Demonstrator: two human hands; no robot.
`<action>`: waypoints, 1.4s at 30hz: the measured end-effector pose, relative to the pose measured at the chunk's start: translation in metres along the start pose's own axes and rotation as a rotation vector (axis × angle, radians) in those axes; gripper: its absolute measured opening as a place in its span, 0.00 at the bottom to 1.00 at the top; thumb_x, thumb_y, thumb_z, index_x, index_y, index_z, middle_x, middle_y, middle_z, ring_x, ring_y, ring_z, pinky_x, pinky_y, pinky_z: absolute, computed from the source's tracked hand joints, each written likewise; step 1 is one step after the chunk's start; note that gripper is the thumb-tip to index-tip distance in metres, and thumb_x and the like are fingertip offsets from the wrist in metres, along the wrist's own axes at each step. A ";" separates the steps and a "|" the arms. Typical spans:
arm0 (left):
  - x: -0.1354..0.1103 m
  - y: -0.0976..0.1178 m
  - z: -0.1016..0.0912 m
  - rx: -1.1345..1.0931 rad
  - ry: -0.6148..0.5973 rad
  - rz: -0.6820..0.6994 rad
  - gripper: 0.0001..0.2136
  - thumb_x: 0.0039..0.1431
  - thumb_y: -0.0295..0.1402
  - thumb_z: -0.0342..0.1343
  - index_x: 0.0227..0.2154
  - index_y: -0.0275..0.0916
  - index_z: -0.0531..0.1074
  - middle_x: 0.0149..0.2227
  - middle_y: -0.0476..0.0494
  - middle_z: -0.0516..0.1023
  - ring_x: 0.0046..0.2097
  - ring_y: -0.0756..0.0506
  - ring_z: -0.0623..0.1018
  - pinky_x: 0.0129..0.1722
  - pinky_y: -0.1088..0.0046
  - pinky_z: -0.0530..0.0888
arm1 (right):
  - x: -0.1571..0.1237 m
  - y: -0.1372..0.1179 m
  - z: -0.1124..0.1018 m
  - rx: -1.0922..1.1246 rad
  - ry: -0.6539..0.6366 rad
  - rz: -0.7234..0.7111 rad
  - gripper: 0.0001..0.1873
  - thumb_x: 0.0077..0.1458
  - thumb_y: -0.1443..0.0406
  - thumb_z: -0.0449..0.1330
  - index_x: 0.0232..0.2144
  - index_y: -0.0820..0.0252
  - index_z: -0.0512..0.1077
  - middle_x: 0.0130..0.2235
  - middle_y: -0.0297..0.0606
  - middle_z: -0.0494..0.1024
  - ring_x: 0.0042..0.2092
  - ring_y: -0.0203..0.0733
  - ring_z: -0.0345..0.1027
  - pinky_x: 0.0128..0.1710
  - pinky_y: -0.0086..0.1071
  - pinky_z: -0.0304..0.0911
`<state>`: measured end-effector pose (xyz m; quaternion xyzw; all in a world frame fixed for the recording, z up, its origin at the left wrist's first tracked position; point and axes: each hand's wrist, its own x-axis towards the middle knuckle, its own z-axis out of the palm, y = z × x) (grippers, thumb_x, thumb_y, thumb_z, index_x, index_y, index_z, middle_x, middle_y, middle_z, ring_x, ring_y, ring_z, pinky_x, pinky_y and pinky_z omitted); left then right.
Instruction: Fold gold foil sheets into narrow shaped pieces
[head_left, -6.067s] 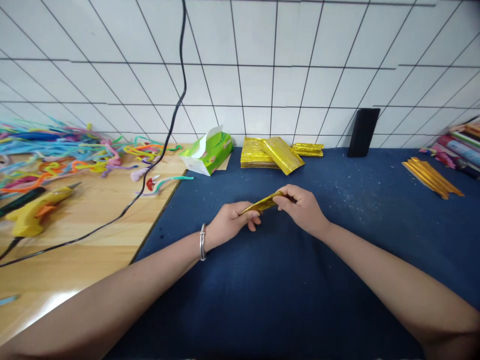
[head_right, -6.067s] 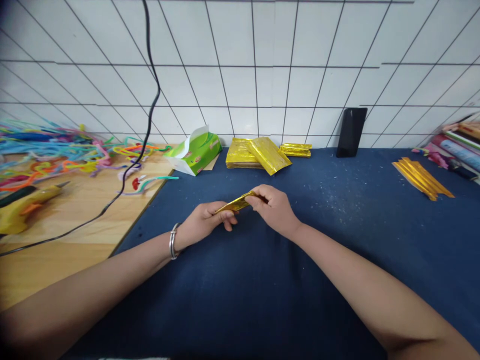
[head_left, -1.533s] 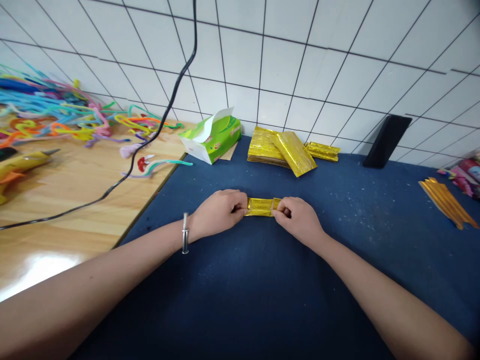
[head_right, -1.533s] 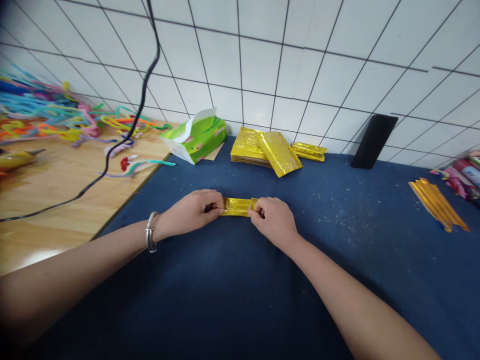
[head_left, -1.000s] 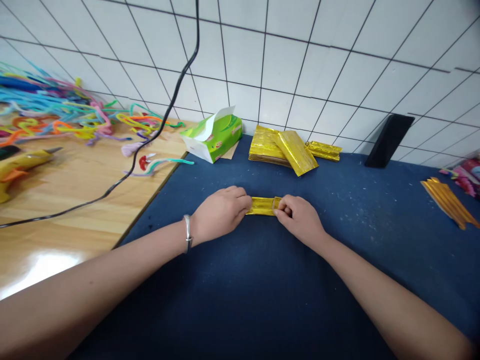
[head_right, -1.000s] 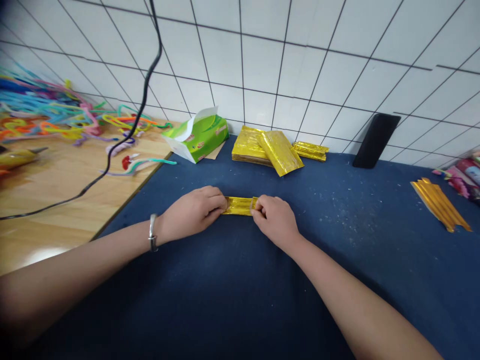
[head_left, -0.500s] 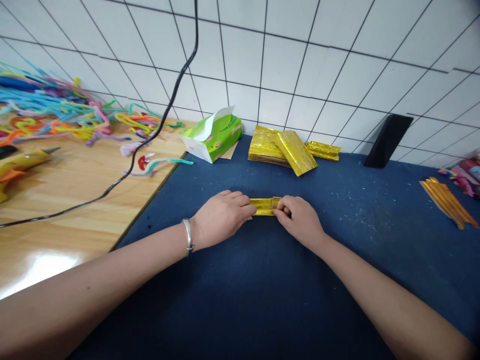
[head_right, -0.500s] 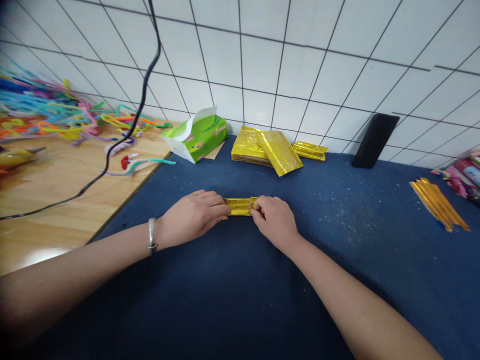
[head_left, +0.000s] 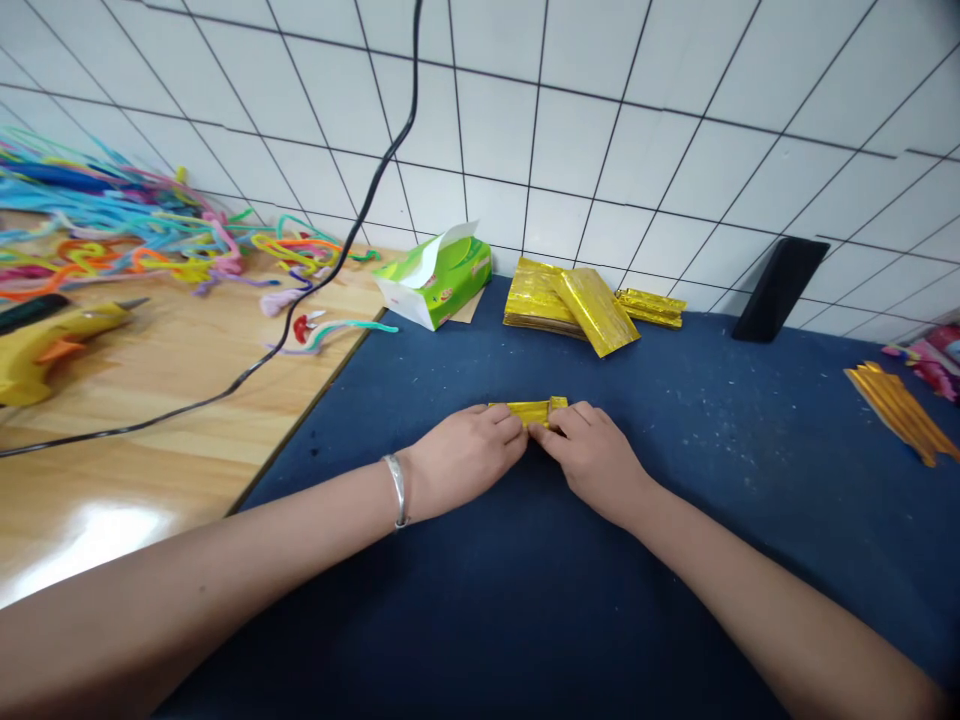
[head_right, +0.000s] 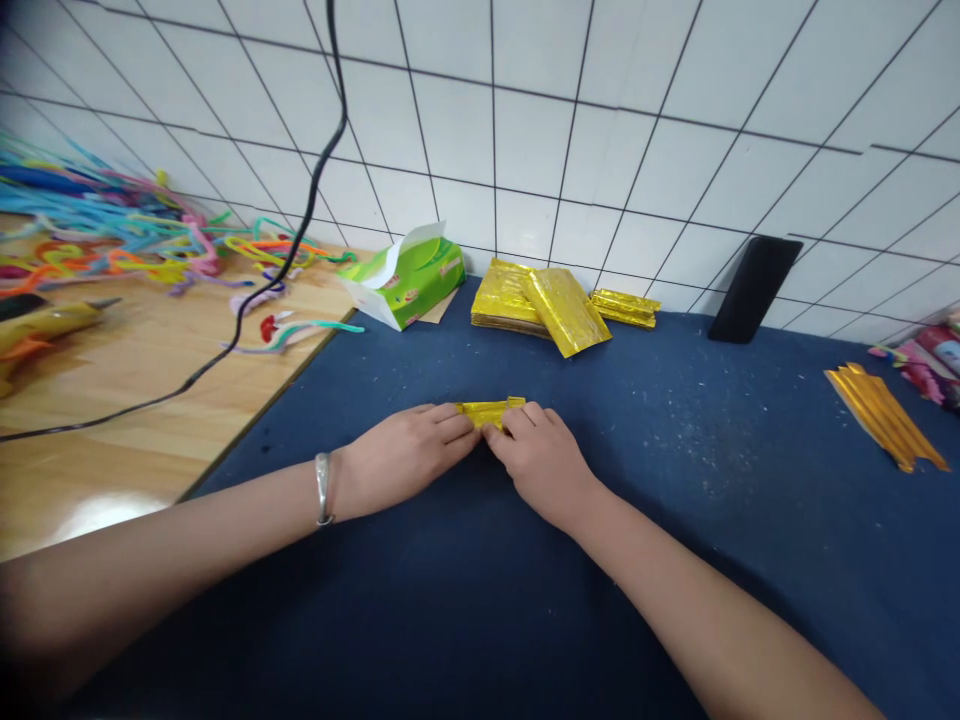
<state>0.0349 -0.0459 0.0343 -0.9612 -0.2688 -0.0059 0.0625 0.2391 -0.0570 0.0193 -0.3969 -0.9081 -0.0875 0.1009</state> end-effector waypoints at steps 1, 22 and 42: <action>-0.001 0.004 0.000 0.030 -0.007 0.004 0.11 0.60 0.26 0.45 0.43 0.32 0.68 0.39 0.38 0.73 0.42 0.42 0.71 0.42 0.64 0.70 | 0.000 -0.001 -0.001 -0.011 -0.009 -0.017 0.14 0.61 0.67 0.47 0.46 0.57 0.68 0.37 0.39 0.71 0.40 0.42 0.57 0.37 0.35 0.51; -0.008 0.007 0.003 0.083 0.068 -0.145 0.14 0.60 0.27 0.44 0.46 0.31 0.68 0.48 0.33 0.72 0.51 0.40 0.70 0.45 0.62 0.67 | -0.009 -0.012 -0.008 -0.170 -0.007 0.007 0.10 0.54 0.73 0.50 0.29 0.64 0.71 0.29 0.43 0.70 0.33 0.43 0.57 0.32 0.38 0.50; -0.001 -0.018 0.013 -0.312 0.123 -0.123 0.22 0.59 0.42 0.48 0.53 0.37 0.63 0.58 0.39 0.61 0.57 0.42 0.65 0.60 0.60 0.55 | -0.011 -0.007 -0.001 0.405 0.211 -0.033 0.12 0.54 0.72 0.50 0.36 0.59 0.72 0.35 0.38 0.73 0.37 0.38 0.64 0.39 0.35 0.60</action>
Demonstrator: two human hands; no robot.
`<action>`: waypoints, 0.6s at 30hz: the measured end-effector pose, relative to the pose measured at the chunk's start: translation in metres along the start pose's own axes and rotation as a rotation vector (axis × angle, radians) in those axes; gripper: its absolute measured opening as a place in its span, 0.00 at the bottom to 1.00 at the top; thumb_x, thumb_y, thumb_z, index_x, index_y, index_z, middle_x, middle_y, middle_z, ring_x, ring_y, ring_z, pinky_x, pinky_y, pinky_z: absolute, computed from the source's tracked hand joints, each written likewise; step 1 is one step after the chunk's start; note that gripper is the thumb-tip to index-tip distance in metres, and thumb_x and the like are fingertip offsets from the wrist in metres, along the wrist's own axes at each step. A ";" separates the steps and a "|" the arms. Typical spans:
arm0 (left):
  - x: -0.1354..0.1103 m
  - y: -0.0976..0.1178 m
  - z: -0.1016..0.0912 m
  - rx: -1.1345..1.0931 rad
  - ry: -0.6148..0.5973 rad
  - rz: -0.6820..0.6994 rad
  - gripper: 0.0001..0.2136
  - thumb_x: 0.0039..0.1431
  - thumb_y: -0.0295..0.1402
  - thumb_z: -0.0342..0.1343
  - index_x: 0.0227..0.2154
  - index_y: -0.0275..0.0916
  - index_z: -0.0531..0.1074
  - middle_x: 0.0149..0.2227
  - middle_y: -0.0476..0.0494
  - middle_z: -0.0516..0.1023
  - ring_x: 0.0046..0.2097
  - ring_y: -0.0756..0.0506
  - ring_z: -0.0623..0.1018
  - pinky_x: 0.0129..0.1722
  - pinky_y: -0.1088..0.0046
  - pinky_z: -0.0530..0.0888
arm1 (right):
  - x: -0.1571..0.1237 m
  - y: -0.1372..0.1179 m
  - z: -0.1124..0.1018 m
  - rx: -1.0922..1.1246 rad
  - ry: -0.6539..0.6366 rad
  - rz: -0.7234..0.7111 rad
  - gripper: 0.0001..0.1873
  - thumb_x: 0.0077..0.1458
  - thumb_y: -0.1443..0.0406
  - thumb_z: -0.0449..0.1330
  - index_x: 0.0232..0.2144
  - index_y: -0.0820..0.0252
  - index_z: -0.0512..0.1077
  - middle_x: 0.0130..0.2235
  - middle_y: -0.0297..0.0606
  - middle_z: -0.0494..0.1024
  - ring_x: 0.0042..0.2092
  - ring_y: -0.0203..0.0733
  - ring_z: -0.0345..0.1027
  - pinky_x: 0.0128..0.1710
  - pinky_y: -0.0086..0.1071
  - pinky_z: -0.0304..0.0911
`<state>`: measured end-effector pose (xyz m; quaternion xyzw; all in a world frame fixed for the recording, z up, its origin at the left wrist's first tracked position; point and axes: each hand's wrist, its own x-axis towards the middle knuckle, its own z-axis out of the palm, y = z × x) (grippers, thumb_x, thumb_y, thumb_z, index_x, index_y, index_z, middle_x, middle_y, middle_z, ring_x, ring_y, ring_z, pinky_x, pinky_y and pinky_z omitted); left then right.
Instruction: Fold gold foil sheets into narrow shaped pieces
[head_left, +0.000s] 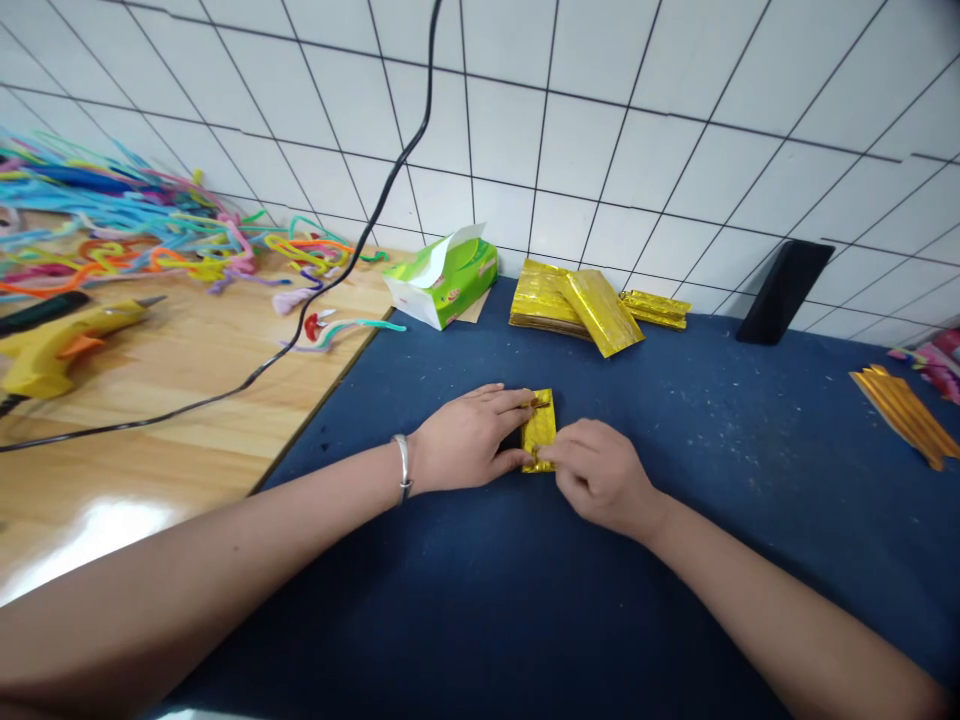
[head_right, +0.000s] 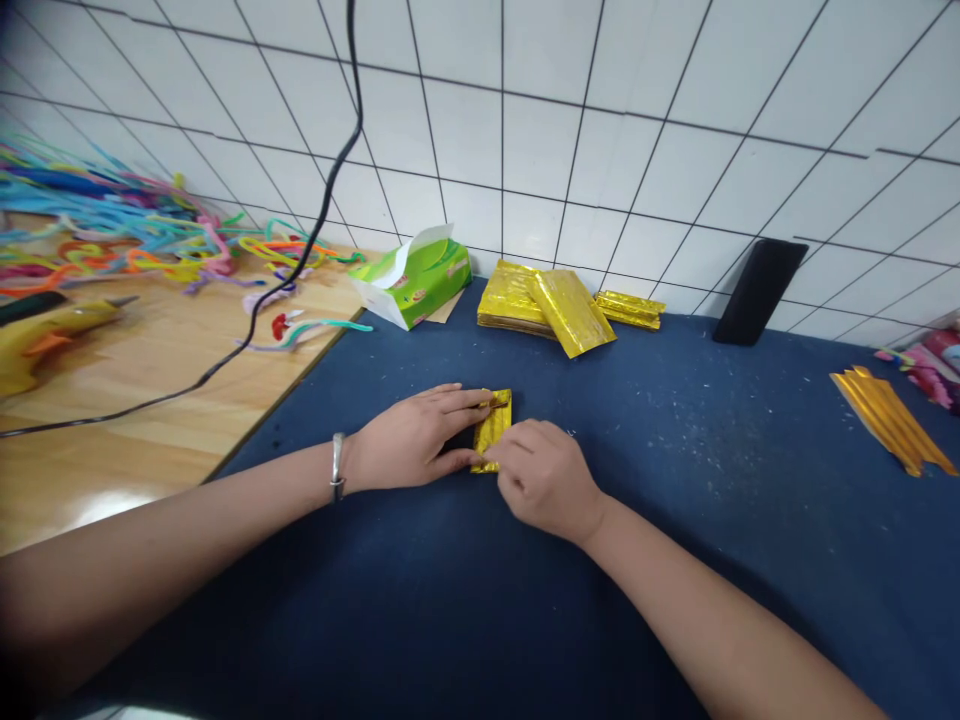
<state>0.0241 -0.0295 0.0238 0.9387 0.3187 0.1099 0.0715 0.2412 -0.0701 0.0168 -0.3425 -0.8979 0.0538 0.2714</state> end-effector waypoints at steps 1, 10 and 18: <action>0.000 0.001 -0.001 -0.013 0.001 -0.006 0.23 0.58 0.43 0.49 0.53 0.36 0.63 0.58 0.38 0.61 0.56 0.42 0.65 0.59 0.61 0.56 | 0.001 0.005 -0.001 0.027 0.053 0.055 0.13 0.54 0.72 0.50 0.36 0.59 0.72 0.36 0.38 0.73 0.39 0.39 0.64 0.41 0.35 0.60; 0.001 0.003 -0.004 -0.053 -0.020 0.008 0.25 0.56 0.42 0.51 0.54 0.35 0.62 0.55 0.35 0.63 0.55 0.40 0.65 0.58 0.61 0.59 | 0.010 0.023 0.000 0.020 0.068 0.225 0.16 0.55 0.72 0.50 0.45 0.57 0.68 0.48 0.38 0.71 0.51 0.42 0.60 0.54 0.43 0.55; 0.000 0.001 -0.001 -0.038 -0.045 0.053 0.24 0.57 0.40 0.49 0.56 0.37 0.60 0.58 0.38 0.61 0.59 0.40 0.61 0.59 0.59 0.56 | 0.007 0.026 0.007 -0.059 -0.048 0.267 0.18 0.55 0.70 0.49 0.48 0.56 0.67 0.51 0.40 0.69 0.51 0.44 0.60 0.52 0.43 0.57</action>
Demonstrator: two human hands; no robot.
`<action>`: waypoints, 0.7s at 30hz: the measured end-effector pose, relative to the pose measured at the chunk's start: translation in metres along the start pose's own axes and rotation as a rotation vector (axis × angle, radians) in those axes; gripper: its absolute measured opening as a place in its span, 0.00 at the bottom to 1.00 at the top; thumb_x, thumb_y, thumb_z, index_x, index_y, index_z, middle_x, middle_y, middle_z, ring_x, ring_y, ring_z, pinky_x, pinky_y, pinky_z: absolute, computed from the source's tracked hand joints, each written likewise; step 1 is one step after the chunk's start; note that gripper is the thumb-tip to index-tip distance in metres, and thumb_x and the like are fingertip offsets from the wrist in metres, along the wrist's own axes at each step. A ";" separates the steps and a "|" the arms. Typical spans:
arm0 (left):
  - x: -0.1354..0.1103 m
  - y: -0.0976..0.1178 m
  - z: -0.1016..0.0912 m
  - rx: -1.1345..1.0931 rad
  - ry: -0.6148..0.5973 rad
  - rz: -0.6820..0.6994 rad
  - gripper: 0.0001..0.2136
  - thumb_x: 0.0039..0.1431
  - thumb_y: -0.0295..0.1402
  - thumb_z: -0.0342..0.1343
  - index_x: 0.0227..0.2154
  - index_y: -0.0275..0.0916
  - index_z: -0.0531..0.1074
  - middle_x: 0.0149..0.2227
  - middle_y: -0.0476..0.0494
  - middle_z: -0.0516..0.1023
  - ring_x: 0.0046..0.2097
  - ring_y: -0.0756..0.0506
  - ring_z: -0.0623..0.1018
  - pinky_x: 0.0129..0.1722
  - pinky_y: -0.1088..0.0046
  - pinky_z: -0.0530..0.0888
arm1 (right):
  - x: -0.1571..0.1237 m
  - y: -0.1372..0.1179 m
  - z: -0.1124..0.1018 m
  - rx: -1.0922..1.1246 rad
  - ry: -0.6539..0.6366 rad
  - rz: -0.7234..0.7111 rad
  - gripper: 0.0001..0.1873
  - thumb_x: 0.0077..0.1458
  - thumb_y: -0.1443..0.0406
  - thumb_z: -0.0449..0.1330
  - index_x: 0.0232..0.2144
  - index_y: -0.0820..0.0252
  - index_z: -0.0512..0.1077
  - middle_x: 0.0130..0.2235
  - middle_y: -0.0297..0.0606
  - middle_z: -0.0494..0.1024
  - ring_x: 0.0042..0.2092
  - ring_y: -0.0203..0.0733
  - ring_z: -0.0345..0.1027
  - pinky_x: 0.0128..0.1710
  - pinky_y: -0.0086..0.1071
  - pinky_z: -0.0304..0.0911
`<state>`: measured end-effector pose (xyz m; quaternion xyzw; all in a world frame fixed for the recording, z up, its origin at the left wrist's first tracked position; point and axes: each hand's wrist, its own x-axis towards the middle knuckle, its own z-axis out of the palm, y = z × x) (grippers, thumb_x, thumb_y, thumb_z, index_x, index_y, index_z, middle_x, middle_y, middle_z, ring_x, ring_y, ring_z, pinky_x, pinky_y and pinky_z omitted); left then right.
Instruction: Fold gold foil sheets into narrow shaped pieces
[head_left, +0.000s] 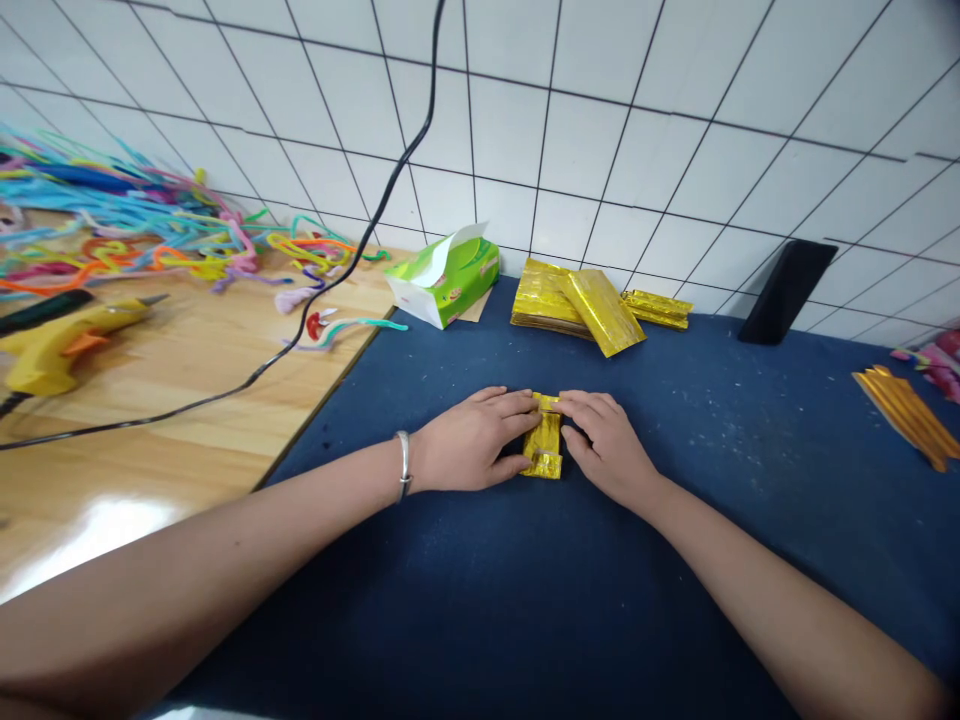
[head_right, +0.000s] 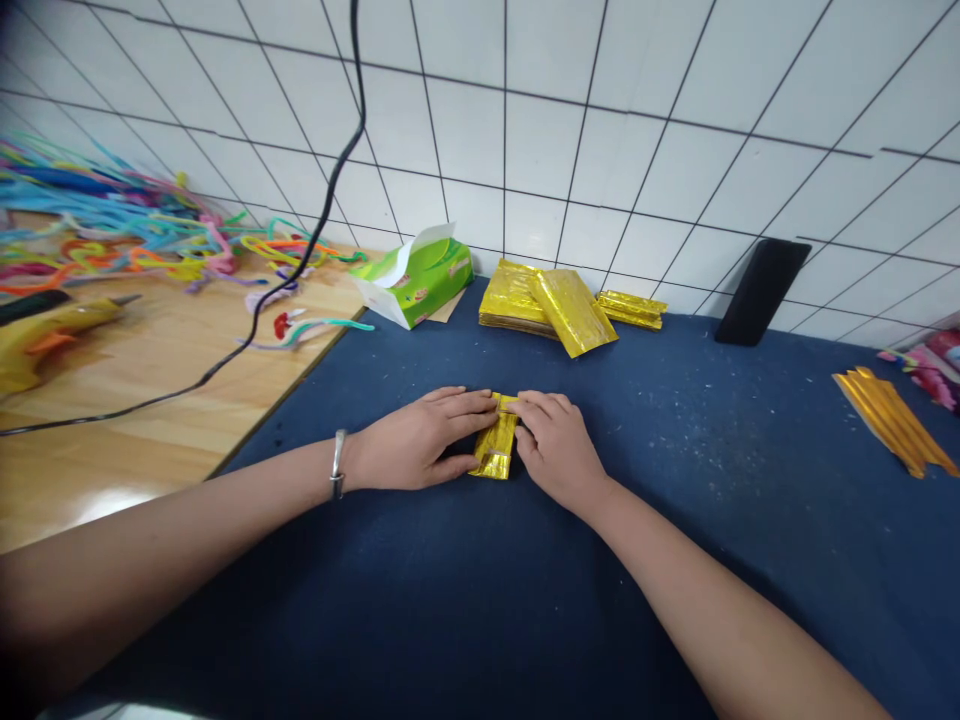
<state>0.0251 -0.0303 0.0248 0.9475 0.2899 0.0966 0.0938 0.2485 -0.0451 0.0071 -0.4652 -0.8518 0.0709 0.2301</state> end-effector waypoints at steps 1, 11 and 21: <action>0.000 0.000 0.000 0.003 0.000 -0.002 0.24 0.57 0.39 0.49 0.56 0.38 0.60 0.59 0.38 0.61 0.60 0.41 0.60 0.59 0.59 0.55 | 0.000 0.000 0.001 -0.013 -0.007 0.001 0.19 0.55 0.71 0.49 0.48 0.56 0.67 0.51 0.40 0.69 0.52 0.45 0.60 0.52 0.44 0.57; -0.002 0.017 -0.003 0.049 -0.032 -0.022 0.25 0.56 0.39 0.48 0.56 0.38 0.60 0.61 0.38 0.57 0.62 0.40 0.57 0.59 0.59 0.54 | 0.000 0.001 0.001 -0.075 -0.012 -0.001 0.21 0.54 0.71 0.49 0.50 0.57 0.66 0.53 0.42 0.68 0.52 0.46 0.59 0.52 0.44 0.57; -0.003 0.010 -0.001 0.126 0.012 -0.036 0.19 0.59 0.34 0.44 0.54 0.42 0.62 0.59 0.42 0.61 0.61 0.41 0.58 0.58 0.58 0.55 | 0.001 0.006 0.001 -0.039 0.031 -0.037 0.13 0.56 0.69 0.52 0.42 0.55 0.71 0.43 0.39 0.72 0.45 0.43 0.62 0.47 0.40 0.58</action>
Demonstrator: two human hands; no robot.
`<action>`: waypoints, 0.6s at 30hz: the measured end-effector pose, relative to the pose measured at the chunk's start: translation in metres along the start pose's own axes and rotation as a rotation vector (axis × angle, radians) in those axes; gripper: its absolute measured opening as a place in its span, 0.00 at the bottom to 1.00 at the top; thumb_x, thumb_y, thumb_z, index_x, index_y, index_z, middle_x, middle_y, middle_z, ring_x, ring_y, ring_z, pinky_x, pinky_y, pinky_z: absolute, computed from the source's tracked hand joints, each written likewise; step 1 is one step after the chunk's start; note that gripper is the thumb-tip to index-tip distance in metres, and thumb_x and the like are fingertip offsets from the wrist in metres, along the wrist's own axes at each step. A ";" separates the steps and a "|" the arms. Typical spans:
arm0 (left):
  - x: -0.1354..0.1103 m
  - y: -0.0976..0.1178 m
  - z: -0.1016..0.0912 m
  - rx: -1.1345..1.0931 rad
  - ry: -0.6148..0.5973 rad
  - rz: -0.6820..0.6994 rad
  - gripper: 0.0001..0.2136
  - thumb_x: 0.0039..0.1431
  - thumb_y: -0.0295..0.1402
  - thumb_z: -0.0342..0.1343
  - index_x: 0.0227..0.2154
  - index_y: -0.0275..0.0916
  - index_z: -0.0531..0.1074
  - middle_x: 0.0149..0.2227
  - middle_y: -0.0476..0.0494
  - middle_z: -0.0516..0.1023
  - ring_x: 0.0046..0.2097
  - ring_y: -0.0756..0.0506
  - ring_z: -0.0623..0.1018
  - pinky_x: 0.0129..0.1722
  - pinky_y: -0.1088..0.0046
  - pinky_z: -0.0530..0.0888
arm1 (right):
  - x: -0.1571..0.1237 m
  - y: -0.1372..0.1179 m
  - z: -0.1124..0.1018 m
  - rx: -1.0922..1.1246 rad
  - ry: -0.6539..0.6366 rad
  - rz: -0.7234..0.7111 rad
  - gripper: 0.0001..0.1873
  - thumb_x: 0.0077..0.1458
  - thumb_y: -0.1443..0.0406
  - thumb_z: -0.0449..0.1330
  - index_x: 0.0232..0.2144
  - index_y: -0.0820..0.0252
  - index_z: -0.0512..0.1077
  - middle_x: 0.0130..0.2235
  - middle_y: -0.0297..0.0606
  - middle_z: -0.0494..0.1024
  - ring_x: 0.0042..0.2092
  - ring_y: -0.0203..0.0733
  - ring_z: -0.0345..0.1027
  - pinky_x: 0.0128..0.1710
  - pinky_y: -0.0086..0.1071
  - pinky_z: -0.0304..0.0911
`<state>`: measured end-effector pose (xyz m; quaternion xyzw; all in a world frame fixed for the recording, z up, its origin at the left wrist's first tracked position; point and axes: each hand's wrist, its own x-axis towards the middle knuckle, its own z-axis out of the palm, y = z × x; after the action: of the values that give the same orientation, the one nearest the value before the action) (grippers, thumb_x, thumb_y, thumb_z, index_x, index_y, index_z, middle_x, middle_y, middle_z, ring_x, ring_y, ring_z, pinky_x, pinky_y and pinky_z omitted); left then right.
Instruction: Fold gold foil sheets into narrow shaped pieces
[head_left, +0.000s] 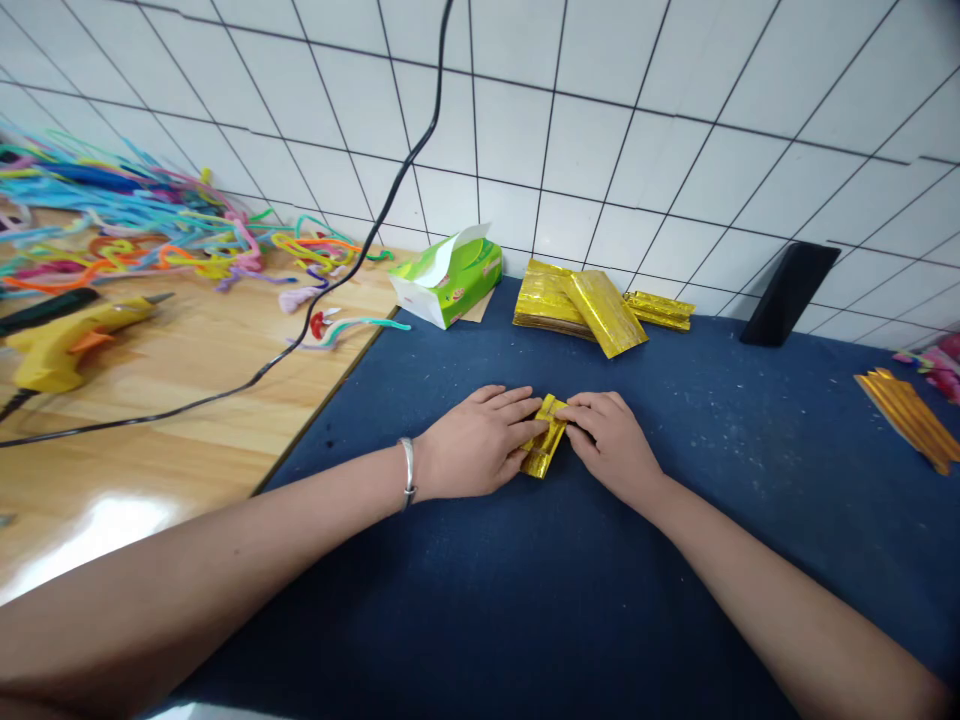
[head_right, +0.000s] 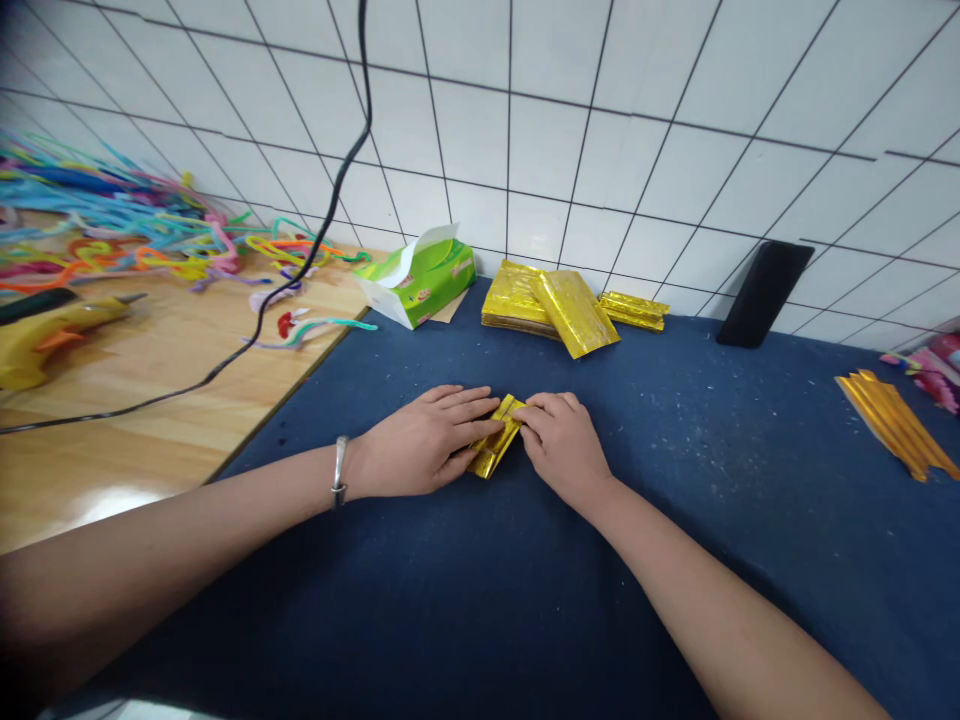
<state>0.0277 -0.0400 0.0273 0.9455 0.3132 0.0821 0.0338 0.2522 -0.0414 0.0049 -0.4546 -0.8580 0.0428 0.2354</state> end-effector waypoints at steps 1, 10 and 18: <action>0.000 -0.001 0.000 -0.001 -0.005 0.005 0.19 0.60 0.34 0.44 0.54 0.42 0.63 0.59 0.42 0.61 0.61 0.41 0.59 0.58 0.58 0.56 | 0.000 0.000 0.000 0.004 0.002 -0.002 0.13 0.56 0.69 0.52 0.42 0.55 0.71 0.42 0.39 0.72 0.45 0.42 0.62 0.46 0.40 0.58; 0.001 -0.003 -0.008 -0.027 -0.011 0.014 0.17 0.58 0.31 0.47 0.50 0.43 0.66 0.52 0.43 0.67 0.52 0.43 0.66 0.51 0.64 0.63 | -0.001 0.001 0.000 0.003 0.010 0.005 0.10 0.56 0.68 0.53 0.38 0.57 0.72 0.37 0.38 0.72 0.41 0.41 0.62 0.44 0.38 0.58; 0.007 -0.027 0.003 0.008 0.118 -0.042 0.13 0.59 0.25 0.46 0.43 0.40 0.70 0.45 0.43 0.71 0.46 0.45 0.69 0.46 0.66 0.66 | 0.003 0.000 0.000 0.003 0.016 -0.002 0.09 0.57 0.65 0.53 0.36 0.58 0.73 0.35 0.39 0.71 0.39 0.40 0.62 0.43 0.38 0.58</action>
<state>0.0178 -0.0139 0.0222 0.9324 0.3346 0.1359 0.0130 0.2506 -0.0385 0.0059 -0.4540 -0.8563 0.0400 0.2431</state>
